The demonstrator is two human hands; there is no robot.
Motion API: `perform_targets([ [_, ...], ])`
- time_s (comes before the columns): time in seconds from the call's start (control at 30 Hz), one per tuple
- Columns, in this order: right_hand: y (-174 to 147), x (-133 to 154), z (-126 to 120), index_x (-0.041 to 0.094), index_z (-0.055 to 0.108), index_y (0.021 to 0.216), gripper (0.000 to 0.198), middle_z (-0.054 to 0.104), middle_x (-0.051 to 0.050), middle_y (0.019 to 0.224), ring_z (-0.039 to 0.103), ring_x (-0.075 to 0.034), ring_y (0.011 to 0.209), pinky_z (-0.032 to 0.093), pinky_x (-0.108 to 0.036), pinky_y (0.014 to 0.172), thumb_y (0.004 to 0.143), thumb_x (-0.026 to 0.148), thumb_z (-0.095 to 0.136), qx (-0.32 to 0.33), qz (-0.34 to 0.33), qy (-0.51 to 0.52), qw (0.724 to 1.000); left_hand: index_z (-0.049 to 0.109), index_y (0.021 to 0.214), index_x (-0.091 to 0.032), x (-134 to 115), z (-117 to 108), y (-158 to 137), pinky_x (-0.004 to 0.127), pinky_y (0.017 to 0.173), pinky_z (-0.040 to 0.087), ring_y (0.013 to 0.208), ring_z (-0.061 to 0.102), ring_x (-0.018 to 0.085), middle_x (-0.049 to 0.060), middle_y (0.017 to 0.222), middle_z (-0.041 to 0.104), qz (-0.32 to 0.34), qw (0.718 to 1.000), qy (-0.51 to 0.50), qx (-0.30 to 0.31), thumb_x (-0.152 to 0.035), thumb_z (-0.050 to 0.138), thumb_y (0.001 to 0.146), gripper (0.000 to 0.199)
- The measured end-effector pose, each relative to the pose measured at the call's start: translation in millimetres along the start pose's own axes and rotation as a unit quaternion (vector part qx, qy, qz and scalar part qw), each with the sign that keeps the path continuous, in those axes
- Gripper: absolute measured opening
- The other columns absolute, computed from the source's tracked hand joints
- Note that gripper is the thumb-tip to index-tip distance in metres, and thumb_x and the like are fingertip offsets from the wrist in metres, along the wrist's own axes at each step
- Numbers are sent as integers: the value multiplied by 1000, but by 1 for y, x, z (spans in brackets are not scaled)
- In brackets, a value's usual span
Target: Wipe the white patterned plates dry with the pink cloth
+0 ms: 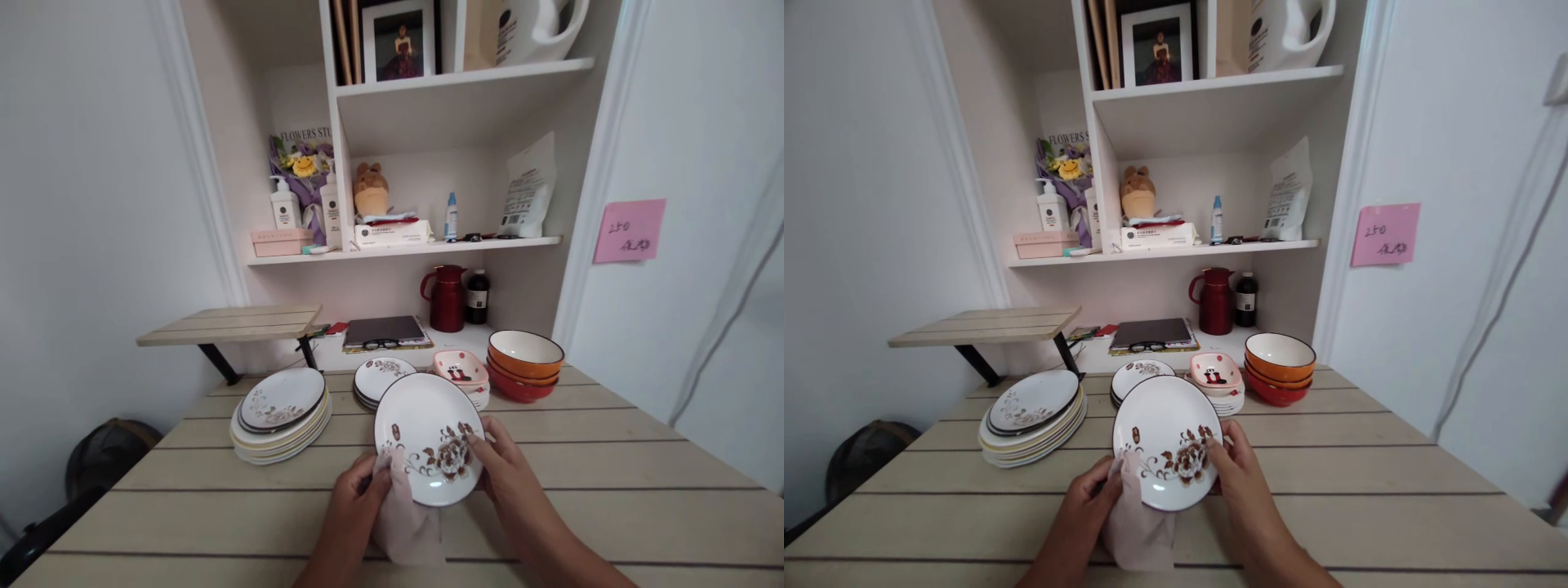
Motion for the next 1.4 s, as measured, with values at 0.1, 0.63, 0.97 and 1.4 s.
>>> perform_targets([
  [0.1, 1, 0, 0, 25, 49, 86, 26, 60, 4, 63, 55, -14, 54, 44, -25, 50, 74, 42, 64, 2, 0, -3, 1000, 70, 102, -17, 2, 0, 0, 33, 89, 44, 104, 57, 27, 7, 102, 70, -3, 1000, -1, -3, -47, 64, 75, 40],
  [0.63, -4, 0, 2, 25, 55, 94, 29, 67, 1, 73, 59, -15, 59, 45, -25, 54, 68, 31, 67, -2, 18, 14, 1000, 71, 100, -18, 0, -2, 0, 29, 85, 43, 98, 58, 25, 6, 100, 69, 27, 999, 19, 5, -43, 63, 78, 34],
  [0.97, -3, -3, 0, 25, 53, 108, 45, 69, -2, 88, 62, -17, 66, 48, -28, 58, 66, 20, 65, 3, 13, 33, 999, 72, 95, -17, 1, -2, -2, 28, 81, 44, 93, 58, 24, 5, 94, 69, 6, 1000, 12, -11, -45, 64, 75, 35],
  [1.4, -2, -4, 0, 26, 55, 108, 46, 69, -2, 92, 63, -18, 71, 50, -28, 61, 65, 20, 66, 12, 13, 46, 999, 72, 97, -18, 1, -2, -1, 29, 83, 44, 94, 58, 24, 5, 95, 70, 12, 1000, 17, -6, -46, 64, 75, 36],
])
Point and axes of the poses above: each hand's wrist, its own y-axis towards the middle knuckle, its own z-axis out of the palm, x = y × z, the point moved 5 cm from there along y, towards the middle knuckle
